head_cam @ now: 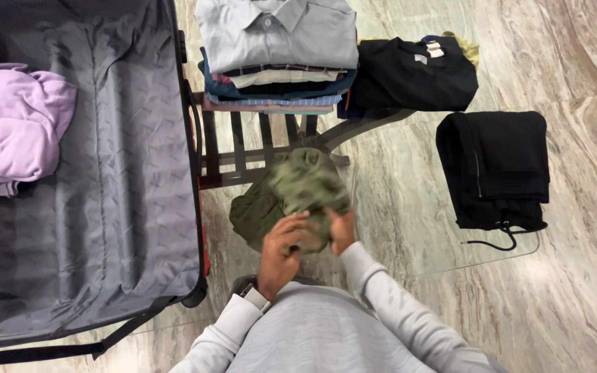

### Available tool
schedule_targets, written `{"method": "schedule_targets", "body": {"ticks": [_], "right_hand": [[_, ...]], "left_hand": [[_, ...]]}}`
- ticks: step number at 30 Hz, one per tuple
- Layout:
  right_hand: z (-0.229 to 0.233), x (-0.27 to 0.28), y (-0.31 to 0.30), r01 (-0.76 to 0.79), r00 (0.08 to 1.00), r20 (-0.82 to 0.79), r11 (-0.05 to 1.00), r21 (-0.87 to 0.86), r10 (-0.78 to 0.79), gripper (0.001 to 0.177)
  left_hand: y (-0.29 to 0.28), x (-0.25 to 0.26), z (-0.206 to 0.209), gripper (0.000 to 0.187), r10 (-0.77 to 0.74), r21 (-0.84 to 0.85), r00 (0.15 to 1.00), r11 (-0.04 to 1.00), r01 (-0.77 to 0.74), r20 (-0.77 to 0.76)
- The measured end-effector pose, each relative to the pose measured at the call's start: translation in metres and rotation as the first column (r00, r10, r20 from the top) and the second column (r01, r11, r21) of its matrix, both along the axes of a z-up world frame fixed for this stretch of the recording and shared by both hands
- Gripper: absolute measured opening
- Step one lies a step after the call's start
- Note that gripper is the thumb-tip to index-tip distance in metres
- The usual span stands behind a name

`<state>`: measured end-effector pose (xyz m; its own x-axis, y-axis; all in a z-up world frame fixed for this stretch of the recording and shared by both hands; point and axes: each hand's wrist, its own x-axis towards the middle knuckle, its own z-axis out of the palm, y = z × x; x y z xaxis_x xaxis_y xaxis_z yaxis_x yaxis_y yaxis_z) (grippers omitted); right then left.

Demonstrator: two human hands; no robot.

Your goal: The person folds a plaid shirt, a grey shirt, a black t-shirt, and a pair of green trousers, placing each item into an open suitcase.

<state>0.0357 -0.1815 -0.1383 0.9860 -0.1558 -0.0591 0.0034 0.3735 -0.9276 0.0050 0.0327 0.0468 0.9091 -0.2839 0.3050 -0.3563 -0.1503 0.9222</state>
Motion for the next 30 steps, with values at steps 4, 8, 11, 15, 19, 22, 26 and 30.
{"method": "schedule_targets", "body": {"ticks": [4,8,11,15,19,22,26,30], "right_hand": [[0.002,0.004,-0.058,0.37,0.897,-0.414,0.776,0.511,-0.155,0.049],[-0.018,-0.027,-0.105,0.426,0.882,-0.437,0.695,0.578,-0.177,0.05],[-0.037,-0.048,-0.116,0.483,0.844,-0.485,0.72,0.499,-0.23,0.047],[-0.031,-0.063,-0.114,0.541,0.819,-0.377,0.802,0.253,-0.433,0.061],[0.004,-0.055,-0.087,0.65,0.579,-0.308,0.656,-0.384,-0.755,0.093],[0.041,-0.056,-0.073,0.403,0.636,0.052,0.274,-0.873,-0.77,0.104],[0.069,-0.054,-0.075,0.247,0.919,0.212,0.065,-0.967,-0.333,0.097],[0.068,-0.027,-0.095,0.159,0.976,0.155,0.015,-0.987,-0.151,0.093]], "left_hand": [[0.013,0.005,-0.034,0.032,0.2,0.057,0.956,0.98,-0.192,-0.215],[0.022,0.006,-0.063,0.039,0.224,0.29,0.946,0.945,-0.153,-0.232],[0.021,0.004,-0.085,0.057,0.085,0.419,0.974,0.908,0.012,-0.211],[0.009,-0.003,-0.103,0.057,0.097,0.617,0.954,0.78,0.103,-0.282],[-0.003,0.007,-0.118,0.046,0.085,0.686,0.993,0.728,-0.002,-0.088],[-0.006,0.024,-0.125,0.046,0.058,0.65,0.998,0.759,-0.036,-0.011],[-0.006,0.051,-0.12,0.059,0.108,0.7,0.982,0.714,0.03,-0.153],[0.003,0.067,-0.115,0.069,0.012,0.566,0.968,0.813,0.137,-0.251]]}}
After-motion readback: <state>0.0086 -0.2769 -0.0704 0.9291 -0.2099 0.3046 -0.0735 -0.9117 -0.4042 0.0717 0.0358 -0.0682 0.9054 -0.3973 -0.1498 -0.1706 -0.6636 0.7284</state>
